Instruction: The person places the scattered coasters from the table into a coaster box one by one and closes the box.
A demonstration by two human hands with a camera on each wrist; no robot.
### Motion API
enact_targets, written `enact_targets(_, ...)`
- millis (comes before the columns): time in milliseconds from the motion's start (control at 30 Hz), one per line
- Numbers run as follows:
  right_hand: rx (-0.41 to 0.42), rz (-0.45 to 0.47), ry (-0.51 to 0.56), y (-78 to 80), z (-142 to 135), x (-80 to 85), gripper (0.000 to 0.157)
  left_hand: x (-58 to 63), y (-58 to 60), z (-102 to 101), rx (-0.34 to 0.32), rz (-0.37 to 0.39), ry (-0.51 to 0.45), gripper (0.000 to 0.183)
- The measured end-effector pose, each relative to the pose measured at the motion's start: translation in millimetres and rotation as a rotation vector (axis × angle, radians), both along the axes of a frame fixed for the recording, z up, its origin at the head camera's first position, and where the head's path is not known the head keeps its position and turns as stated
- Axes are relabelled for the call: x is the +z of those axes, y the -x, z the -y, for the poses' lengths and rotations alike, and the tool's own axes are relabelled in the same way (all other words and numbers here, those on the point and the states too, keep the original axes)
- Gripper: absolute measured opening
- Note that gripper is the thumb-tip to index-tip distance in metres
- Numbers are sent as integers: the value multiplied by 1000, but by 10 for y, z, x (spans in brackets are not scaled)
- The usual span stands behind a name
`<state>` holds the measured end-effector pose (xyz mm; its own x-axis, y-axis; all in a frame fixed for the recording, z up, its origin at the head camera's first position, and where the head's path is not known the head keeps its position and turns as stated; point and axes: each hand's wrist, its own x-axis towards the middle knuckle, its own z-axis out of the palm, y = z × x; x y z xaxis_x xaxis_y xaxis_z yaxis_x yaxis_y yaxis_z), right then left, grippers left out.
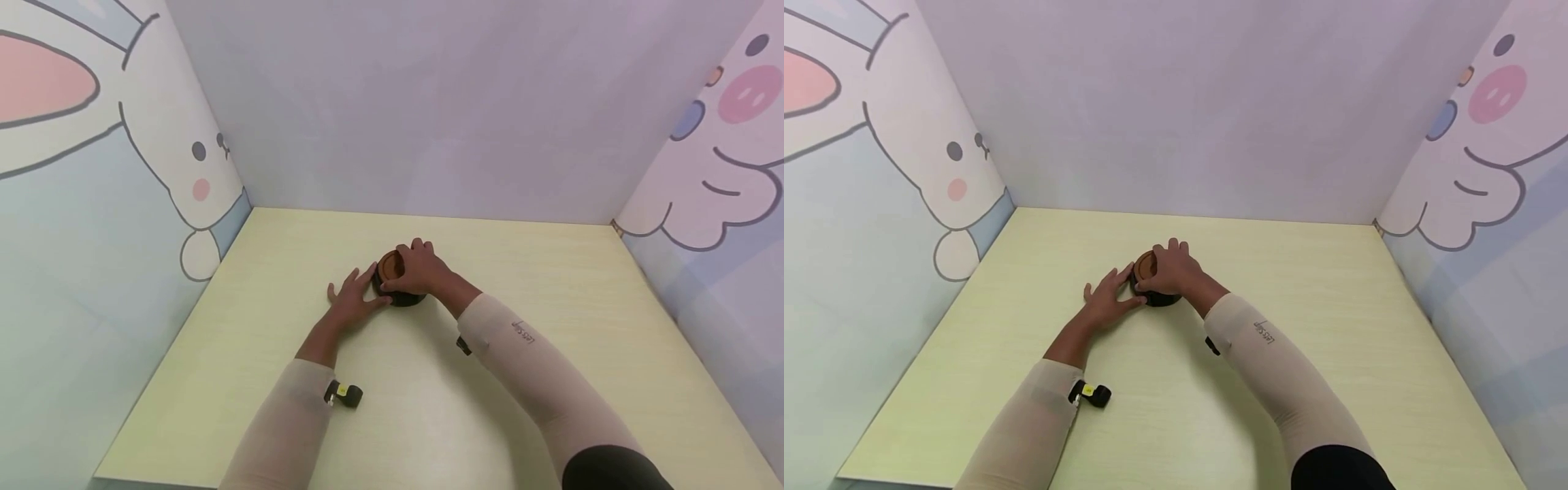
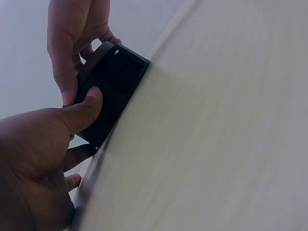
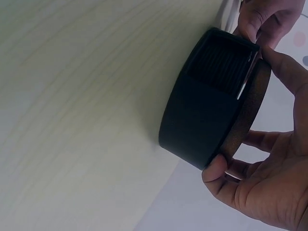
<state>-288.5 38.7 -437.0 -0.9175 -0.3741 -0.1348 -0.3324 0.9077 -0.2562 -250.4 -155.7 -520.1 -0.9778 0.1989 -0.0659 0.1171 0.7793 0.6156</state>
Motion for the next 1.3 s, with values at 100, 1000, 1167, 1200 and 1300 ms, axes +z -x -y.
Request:
enact_targets(100,-3,-1,3,-4,-3,-3,96,7,11,-1,-1,-4,7,92)
enact_targets(1000,8,8,-47,-56,-63,-57,95,53,25,-72,-10,-1,24,90)
enact_targets(1167,2,16,-33,-60,-76,-89,96,51,37,-74,-11,-4,21,89)
enact_targets(1200,3,18,-21,-63,-77,-94,97,47,38,-69,-8,-6,22,89)
enact_targets(1300,15,37,33,-72,-87,-121,102,29,36,-44,0,-5,25,89)
